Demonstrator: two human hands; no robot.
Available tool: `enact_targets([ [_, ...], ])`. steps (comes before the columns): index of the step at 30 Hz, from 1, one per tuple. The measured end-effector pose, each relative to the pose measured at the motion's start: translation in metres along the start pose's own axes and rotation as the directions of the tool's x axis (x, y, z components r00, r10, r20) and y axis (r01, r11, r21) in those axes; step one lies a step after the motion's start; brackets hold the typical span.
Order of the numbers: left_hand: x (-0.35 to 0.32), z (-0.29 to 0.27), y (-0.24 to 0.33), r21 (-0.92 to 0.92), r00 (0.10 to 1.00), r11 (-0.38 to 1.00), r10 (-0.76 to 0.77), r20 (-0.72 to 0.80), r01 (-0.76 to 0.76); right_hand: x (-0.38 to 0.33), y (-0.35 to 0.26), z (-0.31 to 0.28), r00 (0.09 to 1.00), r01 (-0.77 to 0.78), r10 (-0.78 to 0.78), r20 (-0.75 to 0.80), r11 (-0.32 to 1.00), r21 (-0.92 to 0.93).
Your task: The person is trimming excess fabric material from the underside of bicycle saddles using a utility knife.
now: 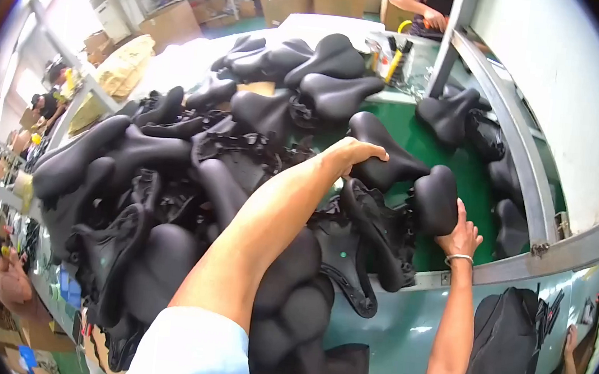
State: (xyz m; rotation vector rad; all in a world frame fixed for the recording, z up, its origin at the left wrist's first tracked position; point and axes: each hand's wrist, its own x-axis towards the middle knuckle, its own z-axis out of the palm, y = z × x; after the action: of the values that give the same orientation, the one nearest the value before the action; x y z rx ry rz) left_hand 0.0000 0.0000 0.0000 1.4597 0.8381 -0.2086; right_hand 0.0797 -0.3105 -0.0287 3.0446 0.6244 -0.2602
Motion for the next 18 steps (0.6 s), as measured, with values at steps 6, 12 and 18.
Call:
enact_targets([
  [6,-0.113,-0.018,-0.013,-0.222,0.987,0.974,-0.068,-0.149,0.034,-0.098,-0.053,-0.050,0.906,0.332,-0.355,-0.230,0.260,0.907],
  [12,-0.187,0.040,-0.044,-0.624,0.995,0.777,0.025,-0.102,-0.083,-0.161,-0.103,-0.050,0.966,0.116,-0.200,-0.162,-0.222,0.968],
  [18,-0.325,0.008,-0.027,-0.675,0.940,0.660,0.301,-0.162,-0.328,-0.218,-0.130,-0.100,0.863,0.102,-0.410,-0.295,-0.431,0.896],
])
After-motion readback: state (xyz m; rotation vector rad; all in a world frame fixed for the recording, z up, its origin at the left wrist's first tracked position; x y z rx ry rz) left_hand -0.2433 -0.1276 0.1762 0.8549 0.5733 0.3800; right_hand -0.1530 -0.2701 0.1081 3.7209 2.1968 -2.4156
